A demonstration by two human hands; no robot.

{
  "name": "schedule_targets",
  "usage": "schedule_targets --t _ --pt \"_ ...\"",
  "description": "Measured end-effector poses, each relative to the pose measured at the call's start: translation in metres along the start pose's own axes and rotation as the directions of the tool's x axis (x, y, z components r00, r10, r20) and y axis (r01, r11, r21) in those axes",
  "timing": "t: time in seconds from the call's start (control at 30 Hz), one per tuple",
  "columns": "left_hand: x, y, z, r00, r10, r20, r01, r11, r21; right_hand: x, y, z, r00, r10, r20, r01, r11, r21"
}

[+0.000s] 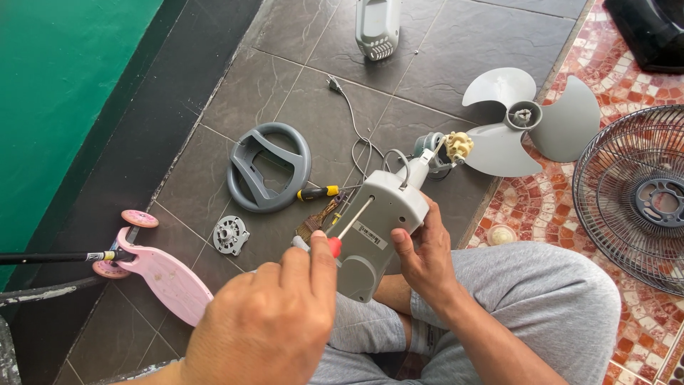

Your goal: The person disassembles a table fan by removing the motor housing and base components using a screwdriver. They remove screws from the base and separate the motor assembly from the fan stand.

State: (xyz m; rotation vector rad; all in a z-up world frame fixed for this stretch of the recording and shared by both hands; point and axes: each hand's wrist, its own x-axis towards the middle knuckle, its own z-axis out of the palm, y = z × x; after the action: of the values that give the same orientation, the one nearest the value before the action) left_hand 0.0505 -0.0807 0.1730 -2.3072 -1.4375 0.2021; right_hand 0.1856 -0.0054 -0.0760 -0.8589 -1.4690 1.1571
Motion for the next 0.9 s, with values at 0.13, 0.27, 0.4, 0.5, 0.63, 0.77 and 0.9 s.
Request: schedule_targets --t 0.13,0.27,0.4,0.5,0.63,0.77,0.9 --pt "-0.004 -0.005 0.001 0.895 -0.227 0.385 0.317 0.929 -0.191 0.0 0.001 -0.001 1.0 -0.015 -0.013 0.016 1.0 0.008" --pt "-0.001 -0.011 -0.001 0.797 -0.247 0.551 0.434 0.869 -0.239 0.002 0.002 0.0 0.999 0.037 -0.02 -0.037 0.999 0.024" --pt "0.006 -0.011 -0.001 0.993 -0.104 0.059 0.113 0.979 -0.172 0.003 0.002 0.001 0.999 -0.008 -0.032 0.008 1.0 -0.005" --pt "0.007 -0.01 0.0 0.998 0.054 -0.034 -0.049 0.992 0.117 0.001 0.002 0.001 1.0 -0.002 -0.011 0.002 0.999 0.039" --pt "0.011 -0.007 0.0 0.995 0.091 -0.051 -0.08 0.979 0.188 0.006 0.003 0.002 0.999 0.049 -0.001 -0.049 0.997 0.059" --pt "0.009 -0.003 0.0 0.995 -0.045 0.09 0.036 0.994 0.099 0.008 0.005 0.002 0.999 0.047 -0.008 -0.046 0.998 0.036" --pt "0.009 -0.001 0.0 0.992 -0.113 0.052 0.121 0.975 -0.186 0.009 0.005 -0.001 1.0 -0.003 -0.019 0.004 0.997 0.071"
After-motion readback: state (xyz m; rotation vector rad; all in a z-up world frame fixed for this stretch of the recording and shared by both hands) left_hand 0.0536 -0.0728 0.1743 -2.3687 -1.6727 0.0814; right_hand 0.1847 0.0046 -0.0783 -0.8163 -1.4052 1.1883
